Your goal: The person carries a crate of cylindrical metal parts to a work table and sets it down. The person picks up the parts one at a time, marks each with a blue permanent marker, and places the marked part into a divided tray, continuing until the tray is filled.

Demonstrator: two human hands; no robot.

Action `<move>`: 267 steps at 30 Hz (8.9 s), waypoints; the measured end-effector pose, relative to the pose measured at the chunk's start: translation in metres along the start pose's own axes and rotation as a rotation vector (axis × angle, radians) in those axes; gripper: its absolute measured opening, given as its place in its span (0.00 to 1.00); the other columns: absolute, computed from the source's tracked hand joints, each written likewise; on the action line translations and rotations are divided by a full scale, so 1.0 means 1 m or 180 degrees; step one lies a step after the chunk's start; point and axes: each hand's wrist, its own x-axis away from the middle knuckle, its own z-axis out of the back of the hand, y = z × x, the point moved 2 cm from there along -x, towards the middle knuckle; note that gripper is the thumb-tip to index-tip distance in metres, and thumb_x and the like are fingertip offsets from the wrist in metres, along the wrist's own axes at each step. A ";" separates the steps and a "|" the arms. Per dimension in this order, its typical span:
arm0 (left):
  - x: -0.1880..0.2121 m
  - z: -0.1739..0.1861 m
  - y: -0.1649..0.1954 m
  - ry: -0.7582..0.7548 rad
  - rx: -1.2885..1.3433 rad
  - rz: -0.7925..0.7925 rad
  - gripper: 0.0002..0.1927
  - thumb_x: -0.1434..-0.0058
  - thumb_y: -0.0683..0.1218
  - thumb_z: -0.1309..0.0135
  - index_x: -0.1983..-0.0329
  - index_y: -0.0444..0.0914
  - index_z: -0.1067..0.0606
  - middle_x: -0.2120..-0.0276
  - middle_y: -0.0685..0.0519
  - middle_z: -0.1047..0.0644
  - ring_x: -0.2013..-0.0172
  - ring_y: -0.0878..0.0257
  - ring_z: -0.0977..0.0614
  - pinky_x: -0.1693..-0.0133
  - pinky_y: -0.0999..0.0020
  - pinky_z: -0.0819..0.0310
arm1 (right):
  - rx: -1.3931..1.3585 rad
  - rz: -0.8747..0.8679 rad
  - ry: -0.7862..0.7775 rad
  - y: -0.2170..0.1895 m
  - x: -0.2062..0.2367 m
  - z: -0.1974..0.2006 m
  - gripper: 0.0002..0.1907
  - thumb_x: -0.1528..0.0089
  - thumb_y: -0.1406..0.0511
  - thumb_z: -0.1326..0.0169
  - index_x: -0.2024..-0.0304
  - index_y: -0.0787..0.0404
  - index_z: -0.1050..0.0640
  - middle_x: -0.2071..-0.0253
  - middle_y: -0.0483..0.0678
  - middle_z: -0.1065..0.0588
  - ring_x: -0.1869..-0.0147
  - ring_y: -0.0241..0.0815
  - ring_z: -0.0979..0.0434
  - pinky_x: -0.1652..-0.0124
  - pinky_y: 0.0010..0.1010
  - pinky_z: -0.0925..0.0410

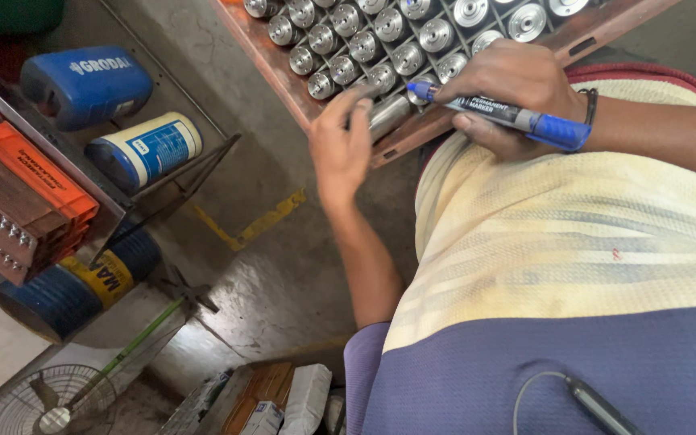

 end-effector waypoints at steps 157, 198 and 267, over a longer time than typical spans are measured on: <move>-0.064 0.022 -0.014 0.0906 -0.0657 -0.0391 0.23 0.54 0.57 0.28 0.60 0.39 0.16 0.63 0.48 0.20 0.63 0.54 0.18 0.59 0.58 0.21 | 0.0190 -0.0244 0.0171 0.006 -0.014 -0.010 0.12 0.39 0.67 0.40 0.52 0.61 0.21 0.64 0.51 0.24 0.62 0.51 0.22 0.61 0.42 0.30; -0.099 -0.040 0.001 0.0761 -0.1574 0.0219 0.28 0.62 0.56 0.26 0.60 0.36 0.18 0.59 0.43 0.20 0.58 0.46 0.18 0.56 0.54 0.25 | 0.0261 -0.0463 0.0408 0.016 -0.016 -0.006 0.13 0.40 0.68 0.41 0.52 0.62 0.21 0.60 0.53 0.21 0.60 0.52 0.21 0.59 0.41 0.30; -0.097 -0.079 0.037 -0.0047 0.3373 0.0927 0.18 0.32 0.51 0.52 0.43 0.37 0.32 0.64 0.53 0.25 0.73 0.66 0.23 0.74 0.69 0.29 | 0.0426 -0.0321 0.0391 0.017 -0.003 -0.003 0.12 0.41 0.66 0.41 0.54 0.60 0.21 0.67 0.49 0.25 0.63 0.50 0.25 0.61 0.42 0.33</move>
